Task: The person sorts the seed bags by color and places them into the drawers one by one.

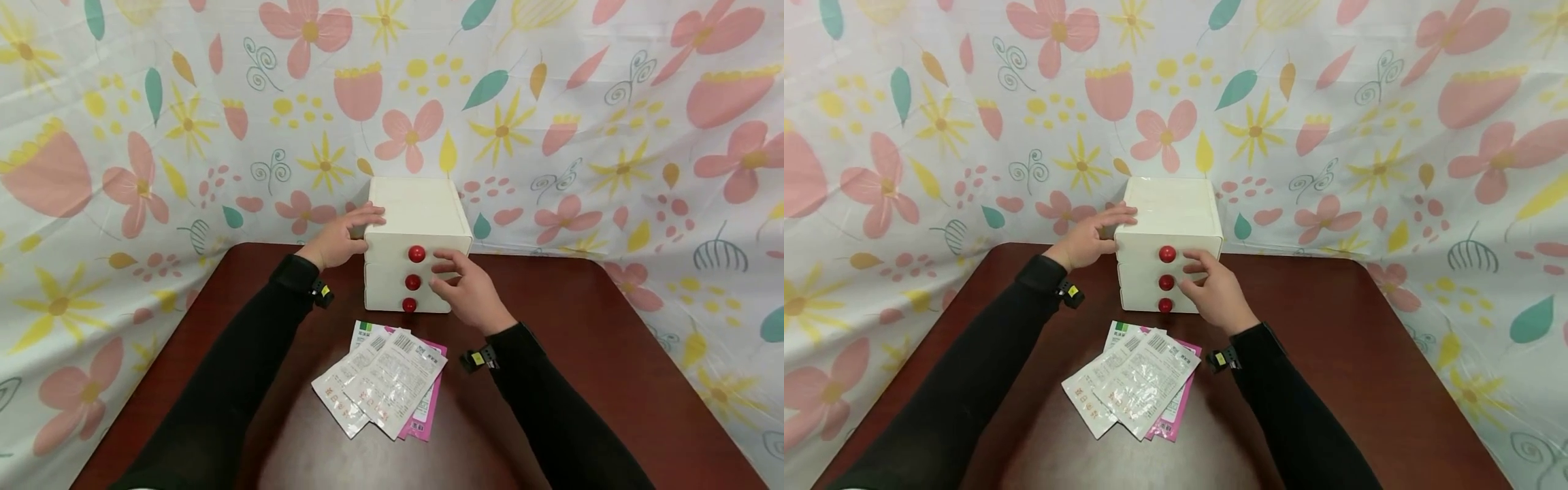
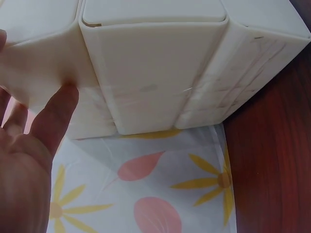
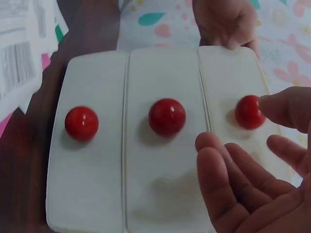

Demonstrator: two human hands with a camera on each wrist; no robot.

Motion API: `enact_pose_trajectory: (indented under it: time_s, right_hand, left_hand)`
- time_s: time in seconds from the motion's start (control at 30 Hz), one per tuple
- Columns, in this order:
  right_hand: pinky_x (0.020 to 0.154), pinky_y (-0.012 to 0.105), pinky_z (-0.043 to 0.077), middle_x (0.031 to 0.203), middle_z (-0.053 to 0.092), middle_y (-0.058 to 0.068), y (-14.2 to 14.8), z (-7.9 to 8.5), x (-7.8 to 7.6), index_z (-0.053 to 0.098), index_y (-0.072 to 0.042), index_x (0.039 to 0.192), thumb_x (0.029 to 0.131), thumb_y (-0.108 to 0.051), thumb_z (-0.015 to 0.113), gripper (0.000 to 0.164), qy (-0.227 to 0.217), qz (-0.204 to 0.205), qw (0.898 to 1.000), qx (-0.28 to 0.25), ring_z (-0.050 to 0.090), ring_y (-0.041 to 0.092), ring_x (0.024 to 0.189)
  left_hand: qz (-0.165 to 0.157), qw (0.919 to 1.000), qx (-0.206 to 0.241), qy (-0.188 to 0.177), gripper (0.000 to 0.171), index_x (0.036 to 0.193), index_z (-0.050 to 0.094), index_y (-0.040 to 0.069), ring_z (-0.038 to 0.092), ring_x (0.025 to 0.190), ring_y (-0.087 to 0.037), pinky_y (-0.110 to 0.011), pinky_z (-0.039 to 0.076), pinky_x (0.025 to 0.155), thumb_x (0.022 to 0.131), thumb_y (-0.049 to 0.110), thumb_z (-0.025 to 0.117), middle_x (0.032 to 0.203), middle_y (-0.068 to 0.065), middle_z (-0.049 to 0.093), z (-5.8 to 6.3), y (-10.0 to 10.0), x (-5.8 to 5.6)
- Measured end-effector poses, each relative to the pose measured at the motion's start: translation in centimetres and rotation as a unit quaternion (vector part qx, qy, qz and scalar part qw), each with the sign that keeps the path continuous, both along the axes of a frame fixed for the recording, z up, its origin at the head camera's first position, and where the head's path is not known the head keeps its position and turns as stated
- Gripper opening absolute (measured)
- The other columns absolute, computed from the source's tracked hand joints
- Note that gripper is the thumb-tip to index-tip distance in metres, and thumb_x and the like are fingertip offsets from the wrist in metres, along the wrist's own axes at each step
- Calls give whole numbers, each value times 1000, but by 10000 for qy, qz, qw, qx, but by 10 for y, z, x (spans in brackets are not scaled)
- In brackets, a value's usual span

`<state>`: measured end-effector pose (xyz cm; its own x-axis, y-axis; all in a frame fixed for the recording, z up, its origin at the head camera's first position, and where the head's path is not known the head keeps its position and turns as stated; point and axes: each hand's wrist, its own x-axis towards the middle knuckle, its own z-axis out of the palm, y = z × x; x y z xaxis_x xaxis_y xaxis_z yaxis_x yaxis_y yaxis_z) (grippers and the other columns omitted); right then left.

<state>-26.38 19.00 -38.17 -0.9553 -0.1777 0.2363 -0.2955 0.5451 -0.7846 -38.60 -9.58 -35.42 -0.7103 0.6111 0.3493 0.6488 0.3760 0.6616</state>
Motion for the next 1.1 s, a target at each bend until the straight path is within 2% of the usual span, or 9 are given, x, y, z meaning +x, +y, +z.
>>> enact_pose_trajectory:
  time_s: [0.23,0.5,0.57,0.63,0.7,0.8,0.9,1.0,1.1]
  right_hand:
    - [78,41,56,125,61,10,-14,-1,-17,46,-25,145,98,-21,65,51,-262,273,9978,-547,67,28,95]
    - [68,41,55,111,66,7,-28,2,-28,55,-25,137,97,-27,69,42,11,93,9977,-667,65,31,81]
    - [65,40,54,106,67,6,-32,2,-30,58,-25,132,95,-28,71,39,232,-97,9980,-578,66,30,78]
    - [62,39,53,98,68,5,-37,1,-31,60,-21,128,94,-29,73,37,730,-290,9968,-144,66,26,76]
    - [60,37,52,90,68,5,-42,-2,-33,60,-15,123,93,-29,74,36,1448,-553,9861,603,65,22,73]
    - [53,36,51,78,66,7,-49,-6,-33,59,-8,116,93,-28,73,33,2512,-1050,9464,1738,64,21,64]
    - [48,37,49,73,60,7,-54,-9,-33,58,-7,109,93,-25,70,27,3035,-1503,9116,2328,59,22,59]
    - [48,39,50,79,55,7,-56,-9,-32,57,-7,102,92,-24,69,23,3229,-1709,8960,2522,57,23,66]
    - [54,39,54,89,51,10,-59,-8,-33,56,-7,99,92,-23,69,22,3391,-1739,8877,2583,56,24,76]
  left_hand:
    - [-159,9998,134,68,42,141,59,10,14,148,-7,-36,25,115,105,25,42,155,4,41,-2,-1,2]
    - [-64,9991,-11,419,44,139,60,9,17,148,-10,-37,23,116,109,30,37,153,1,44,-1,1,1]
    - [-67,9990,-29,432,43,139,60,8,17,148,-10,-37,23,116,109,30,37,153,1,44,1,0,1]
    - [-83,9991,-33,405,43,139,60,8,16,148,-10,-37,23,116,109,29,37,153,1,43,2,0,1]
    - [-77,9993,-29,360,43,139,60,9,16,148,-9,-36,25,115,109,30,37,153,2,42,1,0,0]
    - [-28,9996,-4,294,43,138,61,10,16,147,-6,-35,28,114,109,31,38,153,4,43,-1,1,1]
    - [-4,9997,76,224,42,137,62,11,16,147,-5,-34,28,113,109,32,39,152,6,44,-2,4,1]
    - [-22,9997,180,183,42,137,62,10,16,147,-5,-33,27,114,109,31,40,151,5,45,-3,4,1]
    - [-47,9995,246,190,42,138,61,8,16,147,-7,-32,26,114,109,30,40,152,3,45,-2,1,1]
